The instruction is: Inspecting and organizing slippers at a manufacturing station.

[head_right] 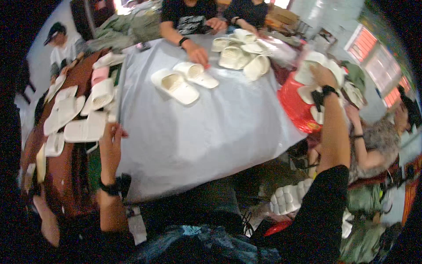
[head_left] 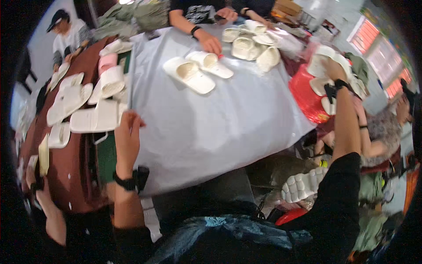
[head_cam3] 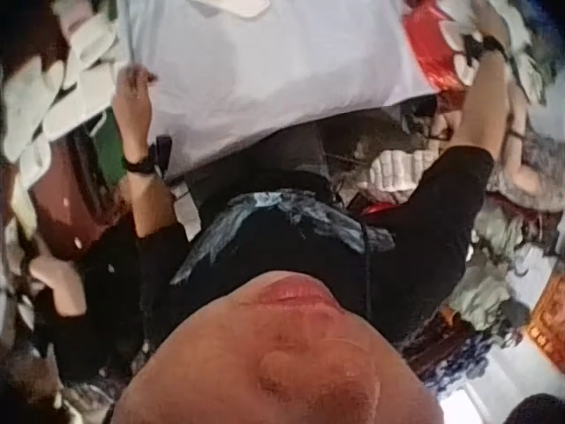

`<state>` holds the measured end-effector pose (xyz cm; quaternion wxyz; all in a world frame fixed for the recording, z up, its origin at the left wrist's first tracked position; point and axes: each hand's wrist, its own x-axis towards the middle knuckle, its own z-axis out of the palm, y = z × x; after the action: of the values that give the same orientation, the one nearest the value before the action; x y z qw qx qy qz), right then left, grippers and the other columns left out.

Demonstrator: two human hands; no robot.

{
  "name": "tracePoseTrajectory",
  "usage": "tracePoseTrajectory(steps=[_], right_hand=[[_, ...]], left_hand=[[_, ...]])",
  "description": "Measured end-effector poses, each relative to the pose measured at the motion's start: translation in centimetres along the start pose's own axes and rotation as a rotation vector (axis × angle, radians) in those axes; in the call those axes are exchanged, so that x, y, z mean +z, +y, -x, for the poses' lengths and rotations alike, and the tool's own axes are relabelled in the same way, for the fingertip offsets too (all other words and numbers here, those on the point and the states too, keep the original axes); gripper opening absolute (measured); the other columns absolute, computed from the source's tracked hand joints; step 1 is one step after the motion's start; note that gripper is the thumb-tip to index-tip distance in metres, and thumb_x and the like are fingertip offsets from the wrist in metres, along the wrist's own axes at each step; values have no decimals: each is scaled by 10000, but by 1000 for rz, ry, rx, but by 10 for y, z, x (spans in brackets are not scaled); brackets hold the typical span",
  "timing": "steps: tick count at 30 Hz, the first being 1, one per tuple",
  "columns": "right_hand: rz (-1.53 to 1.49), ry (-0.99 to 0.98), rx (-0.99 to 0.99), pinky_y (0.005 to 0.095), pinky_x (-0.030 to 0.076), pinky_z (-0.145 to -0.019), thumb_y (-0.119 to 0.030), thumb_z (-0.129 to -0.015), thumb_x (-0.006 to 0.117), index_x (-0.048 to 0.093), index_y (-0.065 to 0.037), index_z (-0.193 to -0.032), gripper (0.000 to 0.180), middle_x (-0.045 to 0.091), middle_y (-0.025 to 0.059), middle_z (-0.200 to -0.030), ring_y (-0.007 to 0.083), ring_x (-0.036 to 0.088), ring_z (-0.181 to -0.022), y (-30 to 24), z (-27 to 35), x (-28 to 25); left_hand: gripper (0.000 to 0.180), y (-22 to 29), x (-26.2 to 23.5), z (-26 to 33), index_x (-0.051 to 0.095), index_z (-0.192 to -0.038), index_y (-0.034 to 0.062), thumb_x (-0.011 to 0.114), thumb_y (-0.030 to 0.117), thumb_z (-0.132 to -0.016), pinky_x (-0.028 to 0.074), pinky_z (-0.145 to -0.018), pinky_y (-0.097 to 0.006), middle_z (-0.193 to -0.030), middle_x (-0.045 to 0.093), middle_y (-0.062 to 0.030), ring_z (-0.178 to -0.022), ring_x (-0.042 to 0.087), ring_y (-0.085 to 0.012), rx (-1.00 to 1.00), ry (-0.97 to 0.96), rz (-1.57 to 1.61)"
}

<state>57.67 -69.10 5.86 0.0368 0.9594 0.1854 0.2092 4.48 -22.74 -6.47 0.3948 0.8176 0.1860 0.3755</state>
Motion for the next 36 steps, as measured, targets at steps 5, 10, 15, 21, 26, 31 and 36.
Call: tracePoseTrajectory(steps=[5,10,15,21,26,31,36], right_hand=[[156,-113,-178,500,482,-787,-361,-948,486,640,-42,-1033,364,685,195,-985,377,652,-920,71,-23,80],[90,-65,-187,417,468,-866,-291,-963,496,586,-180,-1301,367,645,225,-1089,366,621,-1010,94,-32,107],[-234,264,-457,346,477,-861,-186,-958,529,602,-35,-1207,300,673,150,-1049,249,636,-997,-7,37,9],[-760,-939,-1090,399,500,-718,-336,-906,605,640,-15,-950,326,647,156,-827,309,643,-813,-190,237,-77],[-461,-1295,-1296,497,491,-709,-384,-950,554,640,-10,-952,384,645,208,-802,416,634,-811,-247,334,-38],[-344,-1306,-1134,476,493,-708,-422,-946,553,652,16,-908,451,658,222,-805,429,633,-805,-240,342,1],[-567,-1516,-560,372,526,-633,-426,-986,492,699,-25,-887,462,680,119,-772,212,649,-699,-214,332,47]], left_hand=[[151,-12,-26,-38,598,-967,-35,600,112,-936,494,-755,-295,-823,682,-114,-802,647,-158,76,122,-95],[144,1,-51,-80,600,-983,-11,574,131,-973,492,-743,-244,-924,685,-76,-845,620,-111,141,265,-55],[145,13,-48,-95,570,-990,-22,534,118,-995,527,-813,-298,-993,683,-144,-880,636,-163,302,379,240],[114,-18,-11,-28,626,-970,30,606,141,-949,451,-770,-231,-912,640,3,-830,555,-74,85,30,230],[232,-32,-2,27,639,-982,3,743,74,-788,514,-820,-315,-1087,659,-93,-938,640,-199,-47,-558,-199],[249,-24,-20,34,660,-975,11,757,58,-751,505,-838,-338,-1106,652,-110,-957,643,-243,98,-492,-190],[277,-19,-24,41,666,-1007,17,765,57,-752,470,-932,-352,-1146,653,-124,-1092,615,-285,172,-424,-251]])
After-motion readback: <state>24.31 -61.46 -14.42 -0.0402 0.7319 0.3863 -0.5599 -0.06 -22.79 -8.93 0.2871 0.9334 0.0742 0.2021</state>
